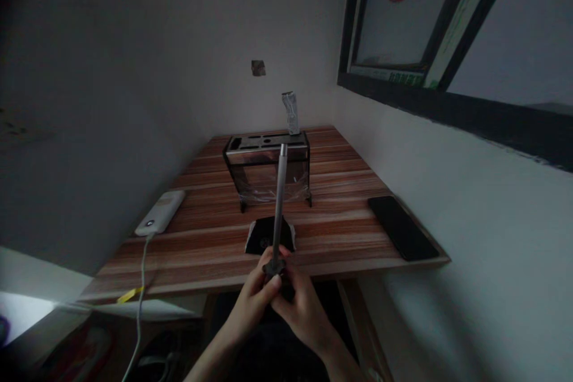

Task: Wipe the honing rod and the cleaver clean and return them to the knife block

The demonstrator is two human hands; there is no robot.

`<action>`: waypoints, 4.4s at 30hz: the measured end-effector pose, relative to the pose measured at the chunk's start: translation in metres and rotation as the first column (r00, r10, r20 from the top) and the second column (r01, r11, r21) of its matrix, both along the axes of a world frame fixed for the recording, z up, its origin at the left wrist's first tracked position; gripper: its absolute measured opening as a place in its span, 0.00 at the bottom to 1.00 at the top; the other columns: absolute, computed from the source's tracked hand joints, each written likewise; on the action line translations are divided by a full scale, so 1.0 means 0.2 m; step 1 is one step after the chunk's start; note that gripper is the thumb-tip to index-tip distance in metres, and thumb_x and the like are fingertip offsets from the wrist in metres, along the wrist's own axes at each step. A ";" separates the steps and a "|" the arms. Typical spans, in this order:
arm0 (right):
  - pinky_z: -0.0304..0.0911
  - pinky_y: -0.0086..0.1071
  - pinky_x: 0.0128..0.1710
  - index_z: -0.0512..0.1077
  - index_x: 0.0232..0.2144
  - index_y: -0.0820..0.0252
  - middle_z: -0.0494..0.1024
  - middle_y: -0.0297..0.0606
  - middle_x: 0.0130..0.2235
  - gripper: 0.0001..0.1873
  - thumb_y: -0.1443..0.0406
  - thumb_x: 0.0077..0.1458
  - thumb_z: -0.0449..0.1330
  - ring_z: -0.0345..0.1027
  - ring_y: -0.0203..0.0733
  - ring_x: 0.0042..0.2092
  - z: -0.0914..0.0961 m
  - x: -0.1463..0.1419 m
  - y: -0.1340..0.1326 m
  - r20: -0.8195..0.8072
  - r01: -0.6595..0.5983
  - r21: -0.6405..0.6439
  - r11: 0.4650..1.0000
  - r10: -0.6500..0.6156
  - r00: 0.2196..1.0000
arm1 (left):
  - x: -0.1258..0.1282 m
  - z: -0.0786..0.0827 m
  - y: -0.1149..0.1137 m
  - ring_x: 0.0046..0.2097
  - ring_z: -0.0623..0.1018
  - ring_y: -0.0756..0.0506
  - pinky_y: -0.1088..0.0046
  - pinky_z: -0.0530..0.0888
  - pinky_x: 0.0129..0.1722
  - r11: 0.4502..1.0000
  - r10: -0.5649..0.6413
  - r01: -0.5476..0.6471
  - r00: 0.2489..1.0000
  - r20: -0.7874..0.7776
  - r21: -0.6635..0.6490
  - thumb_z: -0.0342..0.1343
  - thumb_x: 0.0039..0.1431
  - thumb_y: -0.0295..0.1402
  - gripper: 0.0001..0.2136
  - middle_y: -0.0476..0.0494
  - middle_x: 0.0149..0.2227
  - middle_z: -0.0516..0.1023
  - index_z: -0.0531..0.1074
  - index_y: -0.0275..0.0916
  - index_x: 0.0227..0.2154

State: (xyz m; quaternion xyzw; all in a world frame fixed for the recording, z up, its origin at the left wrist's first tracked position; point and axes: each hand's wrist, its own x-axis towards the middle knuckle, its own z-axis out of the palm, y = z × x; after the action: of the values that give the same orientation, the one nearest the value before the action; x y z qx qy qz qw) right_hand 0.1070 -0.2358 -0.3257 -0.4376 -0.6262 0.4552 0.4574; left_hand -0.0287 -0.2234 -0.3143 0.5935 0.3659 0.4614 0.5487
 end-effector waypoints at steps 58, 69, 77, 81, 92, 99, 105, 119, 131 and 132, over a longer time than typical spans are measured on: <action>0.67 0.27 0.26 0.75 0.28 0.54 0.78 0.30 0.26 0.24 0.58 0.24 0.76 0.71 0.37 0.26 0.12 -0.07 0.24 -0.720 -0.159 -0.274 0.949 -0.093 0.688 | -0.07 -0.02 -0.06 0.23 0.65 0.53 0.83 0.62 0.21 0.964 0.223 -0.240 0.964 -0.141 -0.113 0.56 0.56 0.42 0.15 0.53 0.24 0.67 0.69 0.39 0.43; 0.69 0.30 0.35 0.74 0.37 0.56 0.80 0.34 0.34 0.26 0.66 0.31 0.74 0.74 0.39 0.34 0.13 -0.09 0.21 -0.650 -0.086 -0.195 0.977 -0.063 0.757 | -0.09 0.03 -0.05 0.33 0.74 0.48 0.79 0.69 0.31 0.979 0.198 -0.201 0.942 -0.272 0.017 0.55 0.56 0.36 0.13 0.46 0.33 0.78 0.70 0.37 0.43; 0.71 0.33 0.40 0.75 0.36 0.57 0.81 0.34 0.33 0.20 0.68 0.35 0.71 0.76 0.42 0.36 0.11 -0.08 0.19 -0.556 -0.096 -0.157 0.983 -0.007 0.831 | -0.11 0.04 -0.05 0.30 0.73 0.46 0.76 0.67 0.29 0.984 0.171 -0.176 0.922 -0.349 0.016 0.53 0.58 0.40 0.13 0.45 0.29 0.77 0.73 0.34 0.38; 0.71 0.37 0.42 0.77 0.35 0.59 0.81 0.36 0.33 0.17 0.67 0.37 0.70 0.76 0.46 0.39 0.14 -0.07 0.19 -0.486 -0.026 -0.108 0.994 -0.030 0.873 | -0.13 0.07 -0.03 0.33 0.75 0.43 0.73 0.69 0.34 0.994 0.110 -0.106 0.887 -0.449 0.036 0.52 0.59 0.41 0.14 0.42 0.30 0.79 0.74 0.34 0.34; 0.69 0.35 0.39 0.76 0.33 0.57 0.80 0.35 0.32 0.15 0.67 0.38 0.69 0.74 0.43 0.35 0.16 0.03 0.26 -0.575 0.195 -0.078 0.978 -0.204 0.792 | -0.20 0.08 -0.02 0.33 0.77 0.44 0.76 0.67 0.31 0.998 0.048 -0.021 0.838 -0.544 0.056 0.52 0.60 0.39 0.11 0.45 0.31 0.79 0.74 0.39 0.39; 0.67 0.34 0.37 0.75 0.31 0.55 0.79 0.33 0.32 0.14 0.70 0.37 0.66 0.73 0.41 0.35 0.19 0.15 0.29 -0.652 0.352 -0.081 0.932 -0.317 0.689 | -0.34 0.06 -0.02 0.27 0.75 0.47 0.78 0.64 0.28 0.996 -0.014 0.067 0.760 -0.650 0.057 0.52 0.60 0.39 0.09 0.48 0.26 0.77 0.73 0.40 0.36; 0.67 0.34 0.41 0.74 0.32 0.54 0.79 0.33 0.35 0.12 0.66 0.40 0.66 0.72 0.40 0.38 0.20 0.19 0.29 -0.707 0.454 -0.079 0.887 -0.371 0.602 | -0.37 0.07 -0.04 0.30 0.75 0.45 0.77 0.63 0.30 0.996 -0.059 0.088 0.737 -0.673 0.010 0.51 0.61 0.39 0.08 0.47 0.28 0.77 0.71 0.40 0.34; 0.69 0.34 0.40 0.76 0.31 0.56 0.81 0.36 0.34 0.12 0.58 0.43 0.68 0.74 0.41 0.39 0.11 0.02 0.25 -0.669 0.362 -0.149 0.920 -0.364 0.648 | -0.25 0.07 -0.04 0.31 0.74 0.47 0.77 0.63 0.30 0.997 -0.049 0.071 0.753 -0.656 0.007 0.48 0.63 0.38 0.09 0.48 0.29 0.75 0.69 0.38 0.37; 0.72 0.37 0.40 0.77 0.32 0.59 0.82 0.39 0.34 0.19 0.62 0.33 0.73 0.77 0.47 0.38 0.10 -0.07 0.22 -0.447 0.102 -0.169 0.980 -0.169 0.878 | -0.15 0.01 0.10 0.32 0.74 0.46 0.75 0.67 0.33 0.987 0.084 0.005 0.838 -0.539 0.161 0.50 0.61 0.42 0.15 0.44 0.30 0.77 0.72 0.34 0.31; 0.72 0.36 0.40 0.77 0.32 0.59 0.82 0.39 0.34 0.19 0.62 0.33 0.73 0.77 0.47 0.37 0.10 -0.07 0.22 -0.447 0.106 -0.167 0.980 -0.171 0.878 | -0.15 0.02 0.10 0.33 0.74 0.46 0.74 0.67 0.33 0.987 0.078 0.009 0.842 -0.534 0.159 0.50 0.61 0.42 0.15 0.44 0.30 0.77 0.72 0.34 0.32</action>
State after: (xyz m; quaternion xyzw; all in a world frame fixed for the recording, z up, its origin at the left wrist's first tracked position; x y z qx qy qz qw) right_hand 0.0936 -0.1925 -0.3054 -0.3916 -0.4344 0.5536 0.5929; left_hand -0.0583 -0.2034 -0.3111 0.7331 0.4788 0.3131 0.3678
